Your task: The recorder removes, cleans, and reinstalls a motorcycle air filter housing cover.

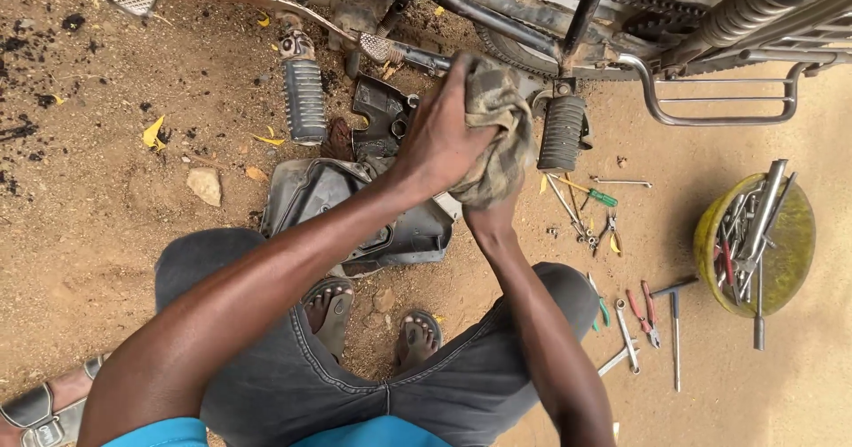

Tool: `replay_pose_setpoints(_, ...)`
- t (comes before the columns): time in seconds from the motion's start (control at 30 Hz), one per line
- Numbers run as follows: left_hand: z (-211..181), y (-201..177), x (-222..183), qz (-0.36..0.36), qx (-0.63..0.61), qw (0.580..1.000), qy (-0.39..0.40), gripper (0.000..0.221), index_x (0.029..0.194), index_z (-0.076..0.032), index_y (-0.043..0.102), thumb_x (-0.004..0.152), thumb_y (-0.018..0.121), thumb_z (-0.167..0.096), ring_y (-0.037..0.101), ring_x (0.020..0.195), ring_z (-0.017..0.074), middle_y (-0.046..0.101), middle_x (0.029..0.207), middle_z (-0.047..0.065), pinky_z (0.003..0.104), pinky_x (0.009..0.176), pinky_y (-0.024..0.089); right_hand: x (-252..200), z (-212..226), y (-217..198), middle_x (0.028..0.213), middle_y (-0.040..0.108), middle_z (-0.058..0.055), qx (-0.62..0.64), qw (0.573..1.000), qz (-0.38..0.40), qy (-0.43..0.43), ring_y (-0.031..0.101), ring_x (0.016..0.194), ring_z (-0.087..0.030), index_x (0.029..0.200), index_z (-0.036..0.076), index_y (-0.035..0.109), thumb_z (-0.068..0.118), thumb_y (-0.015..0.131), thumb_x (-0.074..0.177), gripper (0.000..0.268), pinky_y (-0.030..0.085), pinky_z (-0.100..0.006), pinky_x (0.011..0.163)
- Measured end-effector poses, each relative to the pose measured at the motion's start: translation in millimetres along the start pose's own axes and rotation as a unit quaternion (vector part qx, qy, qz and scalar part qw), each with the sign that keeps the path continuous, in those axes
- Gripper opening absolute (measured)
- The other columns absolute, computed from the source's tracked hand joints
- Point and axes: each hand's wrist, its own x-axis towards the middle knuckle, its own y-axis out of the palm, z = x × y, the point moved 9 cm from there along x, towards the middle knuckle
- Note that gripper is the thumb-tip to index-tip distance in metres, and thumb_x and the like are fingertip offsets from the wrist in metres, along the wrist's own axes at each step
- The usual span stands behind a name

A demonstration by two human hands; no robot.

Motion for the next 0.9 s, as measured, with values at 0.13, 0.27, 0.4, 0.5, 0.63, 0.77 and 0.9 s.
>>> replay_pose_setpoints(0.13, 15.9, 9.0, -4.0, 0.121, 0.164, 0.976, 0.078, 0.088, 0.143, 0.001, 0.036, 0.072, 0.085, -0.018, 0.067, 0.098, 0.0418, 0.056, 0.128, 0.029, 0.053, 0.074, 0.059, -22.1, -2.2, -12.1, 0.145, 0.050, -0.014, 0.447, 0.882, -0.077, 0.126, 0.057, 0.131, -0.026, 0.151, 0.007, 0.040, 0.017, 0.069, 0.095, 0.064, 0.055, -0.040, 0.109)
replay_pose_setpoints(0.27, 34.6, 9.8, -74.1, 0.532, 0.196, 0.781, -0.261, 0.039, 0.121, -0.001, 0.071, 0.096, 0.054, -0.026, 0.074, 0.092, 0.0299, 0.080, 0.106, 0.018, 0.034, 0.063, 0.056, -36.9, -70.0, -20.4, 0.135, 0.060, -0.026, 0.247, 0.950, -0.007, 0.193, 0.063, 0.117, -0.031, 0.139, -0.005, 0.057, -0.007, 0.064, 0.100, 0.039, 0.057, -0.042, 0.099)
replay_pose_setpoints(0.4, 47.0, -31.2, -80.0, 0.571, 0.416, 0.701, -0.095, 0.050, 0.121, 0.003, 0.073, 0.100, 0.063, -0.041, 0.070, 0.112, 0.0355, 0.070, 0.123, 0.022, 0.047, 0.092, 0.061, -31.1, -38.0, -6.0, 0.131, 0.071, -0.009, -0.181, 0.974, 0.123, 0.055, 0.075, 0.118, -0.027, 0.131, 0.008, 0.064, -0.014, 0.050, 0.088, 0.050, 0.061, -0.041, 0.110)
replay_pose_setpoints(0.5, 68.0, -66.5, -92.8, 0.541, 0.234, 0.799, -0.120, 0.057, 0.143, -0.019, 0.053, 0.091, 0.059, -0.043, 0.065, 0.115, 0.0248, 0.063, 0.134, 0.010, 0.048, 0.098, 0.054, -53.3, -57.9, 26.2, 0.142, 0.056, -0.011, -0.528, 0.738, 0.379, 0.183, 0.061, 0.114, -0.043, 0.137, 0.020, 0.060, 0.006, 0.073, 0.082, 0.059, 0.057, -0.052, 0.088)
replay_pose_setpoints(0.63, 193.7, -128.2, -136.6, 0.336, 0.255, 0.888, -0.180, 0.053, 0.138, -0.015, 0.061, 0.095, 0.056, -0.047, 0.070, 0.114, 0.0260, 0.068, 0.132, 0.011, 0.049, 0.101, 0.057, -60.7, -76.3, 70.2, 0.141, 0.060, -0.007, -0.519, 0.785, 0.338, 0.017, 0.063, 0.118, -0.032, 0.132, 0.019, 0.063, 0.006, 0.069, 0.086, 0.048, 0.060, -0.049, 0.094)
replay_pose_setpoints(0.77, 272.9, -144.7, -214.1, 0.175, 0.417, 0.857, -0.247, 0.068, 0.138, -0.008, 0.056, 0.089, 0.066, -0.054, 0.060, 0.118, 0.0424, 0.054, 0.137, 0.025, 0.055, 0.088, 0.061, -84.7, -27.4, 156.7, 0.140, 0.059, -0.016, -0.282, 0.864, 0.391, -0.144, 0.051, 0.131, -0.039, 0.126, 0.014, 0.063, 0.011, 0.076, 0.077, 0.050, 0.039, -0.061, 0.108)
replay_pose_setpoints(0.9, 280.2, -125.1, -257.6, 0.088, 0.411, 0.860, -0.291, 0.070, 0.134, 0.000, 0.056, 0.086, 0.071, -0.048, 0.055, 0.118, 0.0539, 0.045, 0.142, 0.033, 0.059, 0.075, 0.060, -108.1, -83.4, 170.5, 0.142, 0.060, -0.012, -0.472, 0.748, 0.453, -0.108, 0.051, 0.133, -0.038, 0.125, 0.019, 0.064, 0.000, 0.071, 0.075, 0.054, 0.040, -0.059, 0.103)
